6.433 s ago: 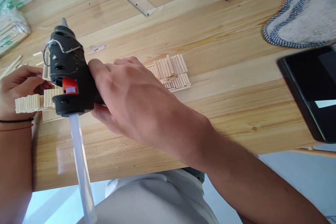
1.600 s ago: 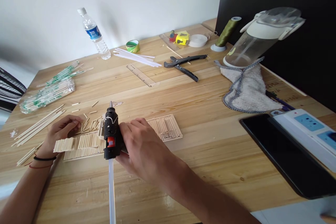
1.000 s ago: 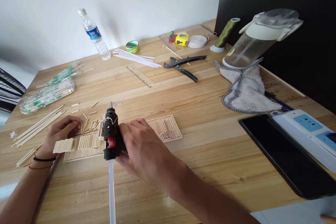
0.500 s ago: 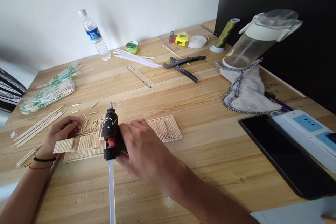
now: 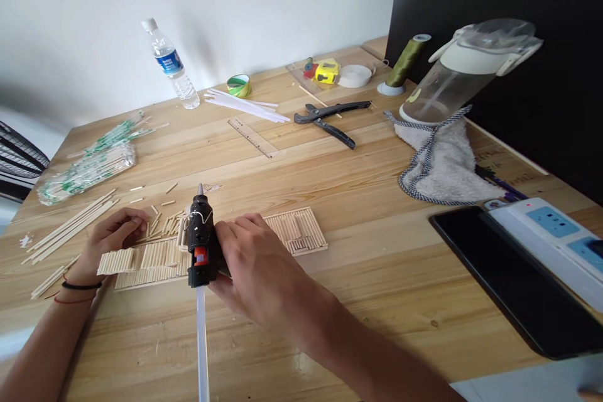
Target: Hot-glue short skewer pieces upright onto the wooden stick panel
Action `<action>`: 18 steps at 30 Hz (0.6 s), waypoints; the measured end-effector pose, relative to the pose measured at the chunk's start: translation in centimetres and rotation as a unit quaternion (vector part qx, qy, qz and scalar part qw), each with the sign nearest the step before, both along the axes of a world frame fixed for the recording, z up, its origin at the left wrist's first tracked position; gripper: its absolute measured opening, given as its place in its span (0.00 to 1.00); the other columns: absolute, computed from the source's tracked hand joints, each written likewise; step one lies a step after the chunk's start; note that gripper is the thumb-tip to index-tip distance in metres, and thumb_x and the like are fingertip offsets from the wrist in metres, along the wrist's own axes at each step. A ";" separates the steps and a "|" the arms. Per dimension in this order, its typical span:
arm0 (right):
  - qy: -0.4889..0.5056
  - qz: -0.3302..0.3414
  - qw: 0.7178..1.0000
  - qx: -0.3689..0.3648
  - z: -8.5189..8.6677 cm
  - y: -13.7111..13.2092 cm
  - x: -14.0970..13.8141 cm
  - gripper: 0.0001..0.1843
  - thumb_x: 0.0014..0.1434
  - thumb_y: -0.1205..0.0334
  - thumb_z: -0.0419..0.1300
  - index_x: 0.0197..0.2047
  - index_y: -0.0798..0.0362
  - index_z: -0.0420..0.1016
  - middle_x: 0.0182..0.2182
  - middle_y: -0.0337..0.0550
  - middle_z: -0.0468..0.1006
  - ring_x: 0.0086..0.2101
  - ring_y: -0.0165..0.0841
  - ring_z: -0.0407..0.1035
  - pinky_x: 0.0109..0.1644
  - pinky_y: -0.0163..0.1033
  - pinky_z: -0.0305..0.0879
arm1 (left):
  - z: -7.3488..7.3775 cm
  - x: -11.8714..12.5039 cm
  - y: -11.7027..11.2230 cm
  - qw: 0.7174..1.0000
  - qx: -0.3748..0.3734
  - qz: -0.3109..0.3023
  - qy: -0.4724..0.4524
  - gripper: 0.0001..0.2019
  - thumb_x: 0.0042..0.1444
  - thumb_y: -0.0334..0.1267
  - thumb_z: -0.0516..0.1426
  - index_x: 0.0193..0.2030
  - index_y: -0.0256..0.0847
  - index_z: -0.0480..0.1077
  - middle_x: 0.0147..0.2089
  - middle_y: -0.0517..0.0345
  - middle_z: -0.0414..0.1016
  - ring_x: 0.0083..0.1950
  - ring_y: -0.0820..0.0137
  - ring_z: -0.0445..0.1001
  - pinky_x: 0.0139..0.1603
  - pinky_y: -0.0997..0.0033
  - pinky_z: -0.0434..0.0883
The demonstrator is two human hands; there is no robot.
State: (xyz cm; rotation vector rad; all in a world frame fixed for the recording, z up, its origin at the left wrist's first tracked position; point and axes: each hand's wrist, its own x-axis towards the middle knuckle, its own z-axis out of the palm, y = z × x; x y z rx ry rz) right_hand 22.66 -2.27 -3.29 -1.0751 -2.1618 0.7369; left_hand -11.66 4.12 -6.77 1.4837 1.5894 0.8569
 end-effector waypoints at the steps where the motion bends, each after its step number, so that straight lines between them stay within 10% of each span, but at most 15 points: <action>1: -0.001 0.000 1.000 0.000 0.0 0.0 0.0 0.10 0.54 0.71 0.62 0.39 0.52 0.69 0.36 0.45 0.78 0.39 0.41 0.70 0.49 0.45 0.63 | 0.0 -0.1 0.0 1.000 0.001 0.000 0.001 0.19 0.54 0.56 0.68 0.38 0.41 0.79 0.30 0.58 0.73 0.30 0.70 0.66 0.28 0.71 0.60; 18: 0.001 0.004 1.000 -0.008 0.0 0.0 -0.1 0.10 0.55 0.72 0.62 0.40 0.52 0.69 0.38 0.46 0.79 0.39 0.41 0.69 0.50 0.46 0.64 | 1.0 1.5 -0.1 0.999 -0.015 0.036 -0.027 0.23 0.45 0.59 0.72 0.34 0.40 0.79 0.27 0.58 0.73 0.29 0.69 0.68 0.28 0.71 0.64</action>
